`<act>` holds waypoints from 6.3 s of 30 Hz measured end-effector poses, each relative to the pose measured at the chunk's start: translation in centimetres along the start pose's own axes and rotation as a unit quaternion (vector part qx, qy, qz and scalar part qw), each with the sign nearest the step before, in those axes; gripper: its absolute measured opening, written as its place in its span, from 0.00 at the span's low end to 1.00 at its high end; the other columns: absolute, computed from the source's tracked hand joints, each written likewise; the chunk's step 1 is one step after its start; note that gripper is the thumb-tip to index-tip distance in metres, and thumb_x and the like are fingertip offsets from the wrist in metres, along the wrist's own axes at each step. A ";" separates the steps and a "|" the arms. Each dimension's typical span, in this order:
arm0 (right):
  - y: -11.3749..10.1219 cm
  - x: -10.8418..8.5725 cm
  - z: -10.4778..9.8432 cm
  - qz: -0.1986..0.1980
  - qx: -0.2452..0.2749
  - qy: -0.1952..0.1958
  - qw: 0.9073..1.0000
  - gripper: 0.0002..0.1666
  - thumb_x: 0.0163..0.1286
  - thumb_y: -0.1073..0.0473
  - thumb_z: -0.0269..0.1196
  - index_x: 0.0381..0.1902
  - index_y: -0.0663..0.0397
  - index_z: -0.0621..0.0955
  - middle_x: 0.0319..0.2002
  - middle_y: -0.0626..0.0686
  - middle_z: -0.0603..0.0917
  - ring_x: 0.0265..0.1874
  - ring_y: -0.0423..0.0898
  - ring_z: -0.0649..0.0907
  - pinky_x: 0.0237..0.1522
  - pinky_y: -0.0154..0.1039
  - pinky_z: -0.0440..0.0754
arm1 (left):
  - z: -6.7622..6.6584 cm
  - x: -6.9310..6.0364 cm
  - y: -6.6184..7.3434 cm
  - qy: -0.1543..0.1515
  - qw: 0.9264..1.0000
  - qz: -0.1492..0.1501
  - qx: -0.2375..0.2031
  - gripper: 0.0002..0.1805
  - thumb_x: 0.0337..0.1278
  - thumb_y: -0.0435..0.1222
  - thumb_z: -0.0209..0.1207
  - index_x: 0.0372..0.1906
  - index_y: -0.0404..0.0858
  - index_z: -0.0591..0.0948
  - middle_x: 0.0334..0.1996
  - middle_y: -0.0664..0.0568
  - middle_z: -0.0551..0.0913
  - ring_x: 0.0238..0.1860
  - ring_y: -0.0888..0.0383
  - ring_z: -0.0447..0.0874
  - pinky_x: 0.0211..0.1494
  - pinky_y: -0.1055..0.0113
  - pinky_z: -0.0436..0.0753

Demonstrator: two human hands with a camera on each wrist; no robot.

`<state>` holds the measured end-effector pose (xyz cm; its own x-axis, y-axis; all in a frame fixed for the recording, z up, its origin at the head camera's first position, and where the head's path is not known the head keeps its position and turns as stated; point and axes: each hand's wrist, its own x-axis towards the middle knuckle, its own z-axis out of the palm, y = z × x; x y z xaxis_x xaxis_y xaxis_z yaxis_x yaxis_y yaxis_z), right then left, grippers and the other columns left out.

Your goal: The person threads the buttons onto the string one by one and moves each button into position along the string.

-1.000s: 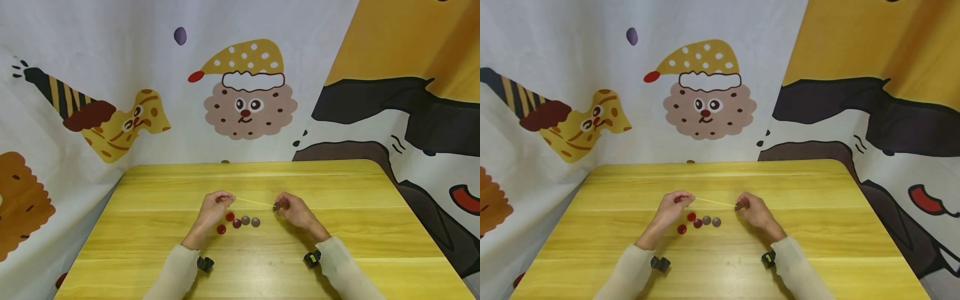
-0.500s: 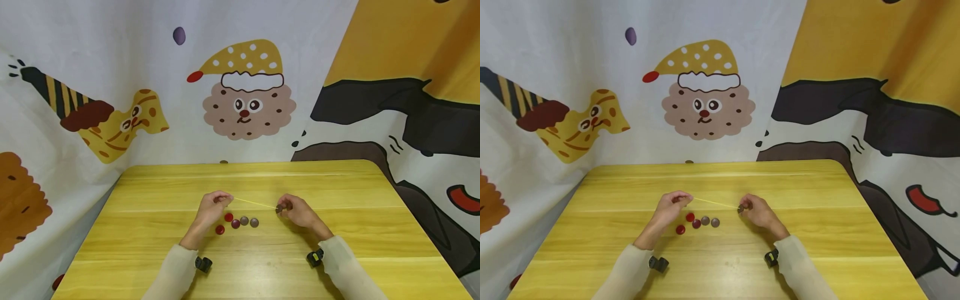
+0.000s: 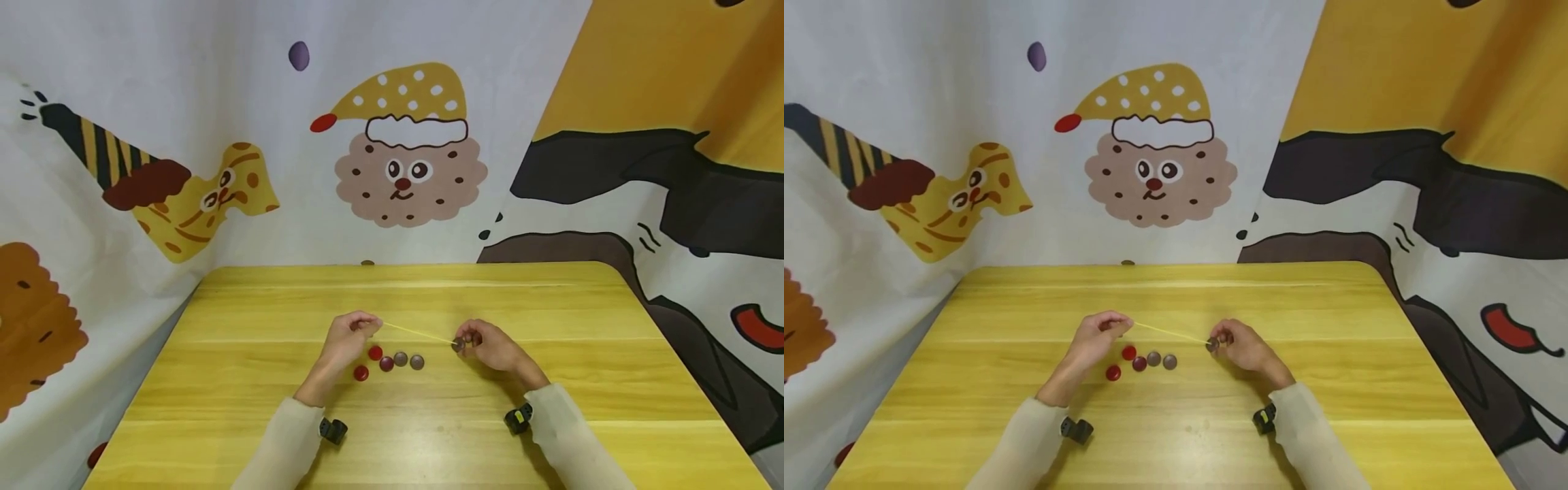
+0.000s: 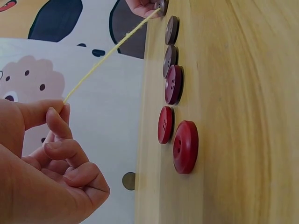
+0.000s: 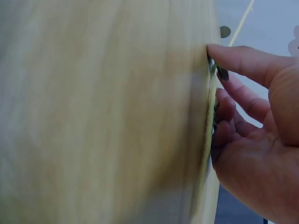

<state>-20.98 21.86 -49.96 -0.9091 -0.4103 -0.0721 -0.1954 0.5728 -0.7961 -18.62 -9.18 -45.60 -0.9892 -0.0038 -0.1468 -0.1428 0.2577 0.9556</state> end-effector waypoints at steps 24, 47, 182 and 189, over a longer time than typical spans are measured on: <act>0.1 0.2 -0.4 -0.017 0.039 -0.026 0.999 0.13 0.62 0.70 0.68 0.44 0.67 0.78 0.34 0.59 0.73 0.31 0.45 0.68 0.34 0.34 0.67 | 0.6 -0.3 0.2 -0.008 1.000 0.005 0.000 0.09 0.64 0.40 0.63 0.42 0.38 0.86 0.31 0.51 0.78 0.33 0.56 0.72 0.38 0.64 0.73; -8.7 1.6 3.9 -0.066 0.119 0.040 0.990 0.14 0.73 0.67 0.57 0.55 0.65 0.76 0.50 0.64 0.83 0.49 0.58 0.83 0.53 0.49 0.81 | 1.8 -0.4 0.9 -0.032 0.999 0.016 0.009 0.10 0.64 0.42 0.63 0.42 0.40 0.86 0.34 0.51 0.80 0.39 0.46 0.78 0.39 0.64 0.74; -2.5 4.3 2.4 0.051 0.077 0.033 0.995 0.07 0.72 0.63 0.60 0.40 0.57 0.85 0.36 0.53 0.84 0.31 0.45 0.77 0.30 0.37 0.75 | -1.7 1.2 -3.1 -0.156 0.970 -0.016 0.184 0.06 0.57 0.35 0.68 0.38 0.39 0.82 0.21 0.54 0.70 0.20 0.60 0.65 0.23 0.69 0.65; -2.8 4.4 2.3 0.053 0.087 0.036 0.994 0.08 0.73 0.64 0.58 0.40 0.58 0.84 0.36 0.52 0.84 0.31 0.46 0.77 0.31 0.38 0.75 | -1.6 1.3 -3.1 -0.145 0.972 -0.022 0.185 0.08 0.56 0.35 0.69 0.35 0.39 0.81 0.20 0.54 0.70 0.21 0.59 0.65 0.24 0.68 0.66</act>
<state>-23.58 16.84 -49.47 -0.9466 -0.2982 -0.1229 -0.0361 0.4766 -0.8784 -19.53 -11.55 -48.33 -0.9234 0.2367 -0.3022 -0.1089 0.5935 0.7975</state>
